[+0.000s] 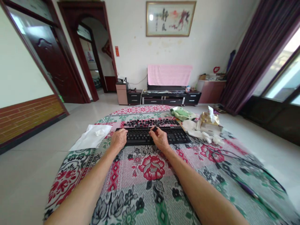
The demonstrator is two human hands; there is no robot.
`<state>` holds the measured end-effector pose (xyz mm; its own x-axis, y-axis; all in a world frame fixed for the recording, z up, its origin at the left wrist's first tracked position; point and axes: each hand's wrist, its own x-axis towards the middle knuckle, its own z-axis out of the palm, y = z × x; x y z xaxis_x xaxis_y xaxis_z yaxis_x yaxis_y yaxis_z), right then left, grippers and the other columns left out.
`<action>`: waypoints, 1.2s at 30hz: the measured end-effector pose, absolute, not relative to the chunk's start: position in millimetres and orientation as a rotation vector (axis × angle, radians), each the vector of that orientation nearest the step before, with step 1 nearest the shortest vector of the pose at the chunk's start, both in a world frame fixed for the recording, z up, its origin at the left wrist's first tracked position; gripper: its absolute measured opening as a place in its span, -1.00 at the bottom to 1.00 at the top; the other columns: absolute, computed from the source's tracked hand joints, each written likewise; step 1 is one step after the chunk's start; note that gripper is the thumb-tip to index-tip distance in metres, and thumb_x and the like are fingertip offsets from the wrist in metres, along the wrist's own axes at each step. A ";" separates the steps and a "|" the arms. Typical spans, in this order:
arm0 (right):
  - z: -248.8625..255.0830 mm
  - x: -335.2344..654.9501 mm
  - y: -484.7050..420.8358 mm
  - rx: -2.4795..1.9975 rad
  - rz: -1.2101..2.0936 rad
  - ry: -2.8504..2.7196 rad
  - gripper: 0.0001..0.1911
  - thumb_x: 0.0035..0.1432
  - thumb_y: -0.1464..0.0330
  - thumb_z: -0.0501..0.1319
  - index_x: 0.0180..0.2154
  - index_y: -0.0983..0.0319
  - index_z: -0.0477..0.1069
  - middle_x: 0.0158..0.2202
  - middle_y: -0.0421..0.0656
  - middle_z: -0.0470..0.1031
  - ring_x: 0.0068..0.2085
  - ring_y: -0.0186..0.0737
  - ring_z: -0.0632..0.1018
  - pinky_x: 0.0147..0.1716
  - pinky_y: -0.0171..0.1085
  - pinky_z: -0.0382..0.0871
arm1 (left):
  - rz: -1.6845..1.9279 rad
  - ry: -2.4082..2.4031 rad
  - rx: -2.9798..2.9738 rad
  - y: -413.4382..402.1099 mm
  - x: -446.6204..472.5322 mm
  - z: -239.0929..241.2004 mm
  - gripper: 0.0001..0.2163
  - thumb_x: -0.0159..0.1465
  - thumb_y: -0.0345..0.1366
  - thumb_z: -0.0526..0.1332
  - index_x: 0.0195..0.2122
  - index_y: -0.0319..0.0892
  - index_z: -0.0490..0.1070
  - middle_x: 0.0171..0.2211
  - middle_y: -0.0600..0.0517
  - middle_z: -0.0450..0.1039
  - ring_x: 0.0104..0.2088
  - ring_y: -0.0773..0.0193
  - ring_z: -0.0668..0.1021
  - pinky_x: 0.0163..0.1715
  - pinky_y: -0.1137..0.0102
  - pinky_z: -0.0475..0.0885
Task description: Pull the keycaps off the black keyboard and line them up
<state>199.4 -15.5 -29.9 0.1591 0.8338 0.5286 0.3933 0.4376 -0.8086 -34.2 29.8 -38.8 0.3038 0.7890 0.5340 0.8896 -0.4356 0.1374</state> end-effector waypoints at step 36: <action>-32.9 197.1 -12.5 -1.143 0.543 -1.360 -0.76 0.06 0.21 0.11 -0.33 0.24 0.38 -0.46 -0.17 0.51 -0.48 -0.29 0.48 -0.44 -0.36 0.34 | -1.066 -1.698 -2.148 15.1 -38.6 -45.9 -0.73 0.17 -0.39 -0.02 -0.28 -0.21 0.48 -0.18 -0.09 0.45 -0.12 0.16 0.46 0.01 0.29 0.32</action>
